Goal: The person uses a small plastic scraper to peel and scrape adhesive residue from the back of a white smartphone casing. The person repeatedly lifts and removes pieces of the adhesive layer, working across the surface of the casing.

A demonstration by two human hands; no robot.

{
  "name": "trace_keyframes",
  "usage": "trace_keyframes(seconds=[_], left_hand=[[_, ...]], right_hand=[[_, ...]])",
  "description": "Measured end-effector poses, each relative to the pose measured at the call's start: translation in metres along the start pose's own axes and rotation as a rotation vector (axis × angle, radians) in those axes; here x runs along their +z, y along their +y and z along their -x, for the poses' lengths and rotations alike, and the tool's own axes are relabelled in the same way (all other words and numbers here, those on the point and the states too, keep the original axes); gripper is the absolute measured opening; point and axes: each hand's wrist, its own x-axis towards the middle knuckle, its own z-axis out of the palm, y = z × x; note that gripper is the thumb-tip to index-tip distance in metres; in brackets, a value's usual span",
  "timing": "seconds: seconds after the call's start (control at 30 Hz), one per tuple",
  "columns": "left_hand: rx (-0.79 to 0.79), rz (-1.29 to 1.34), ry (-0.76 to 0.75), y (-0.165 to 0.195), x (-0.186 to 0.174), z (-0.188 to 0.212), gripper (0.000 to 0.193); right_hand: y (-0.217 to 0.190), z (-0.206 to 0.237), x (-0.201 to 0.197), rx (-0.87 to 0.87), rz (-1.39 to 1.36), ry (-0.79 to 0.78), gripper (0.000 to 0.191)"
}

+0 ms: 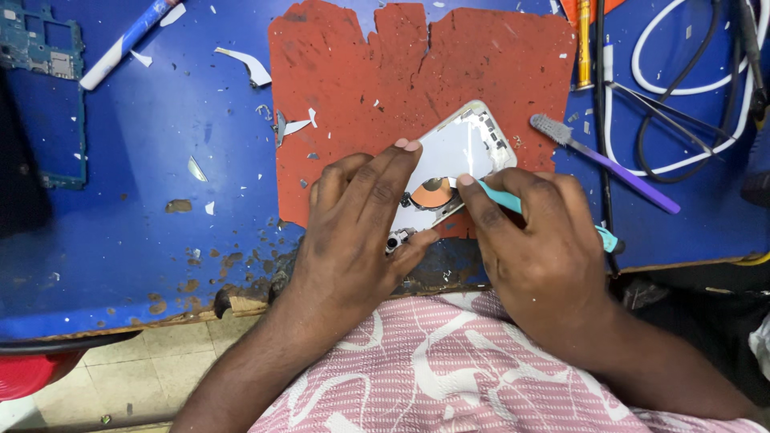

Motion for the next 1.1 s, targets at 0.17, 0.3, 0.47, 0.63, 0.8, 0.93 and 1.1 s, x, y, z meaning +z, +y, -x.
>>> trace_keyframes(seconds=[0.17, 0.3, 0.47, 0.63, 0.8, 0.93, 1.1], left_hand=[[-0.008, -0.011, 0.002, 0.001, 0.001, 0.001, 0.093], [0.004, -0.018, 0.005, 0.0, 0.0, 0.0, 0.092], [0.01, -0.022, 0.005, 0.0, 0.0, 0.0, 0.091], [0.007, -0.028, 0.009, 0.001, 0.0, 0.001, 0.09], [0.001, -0.01, 0.005, 0.0, 0.0, 0.0, 0.09], [-0.004, -0.015, -0.009, 0.0, 0.001, 0.0, 0.09], [-0.005, -0.032, -0.011, 0.0, 0.001, 0.0, 0.09]], right_hand=[[0.0, 0.005, 0.008, 0.018, -0.036, 0.047, 0.046], [-0.004, 0.008, 0.009, 0.036, -0.015, 0.025, 0.05], [-0.007, 0.003, 0.004, 0.032, -0.019, -0.022, 0.053], [-0.006, -0.004, -0.009, -0.025, 0.051, -0.092, 0.053], [-0.005, -0.004, -0.01, -0.019, 0.056, -0.124, 0.051], [-0.002, 0.001, 0.001, -0.006, -0.018, -0.057, 0.051], [0.0, 0.009, 0.019, -0.011, -0.016, 0.083, 0.046]])
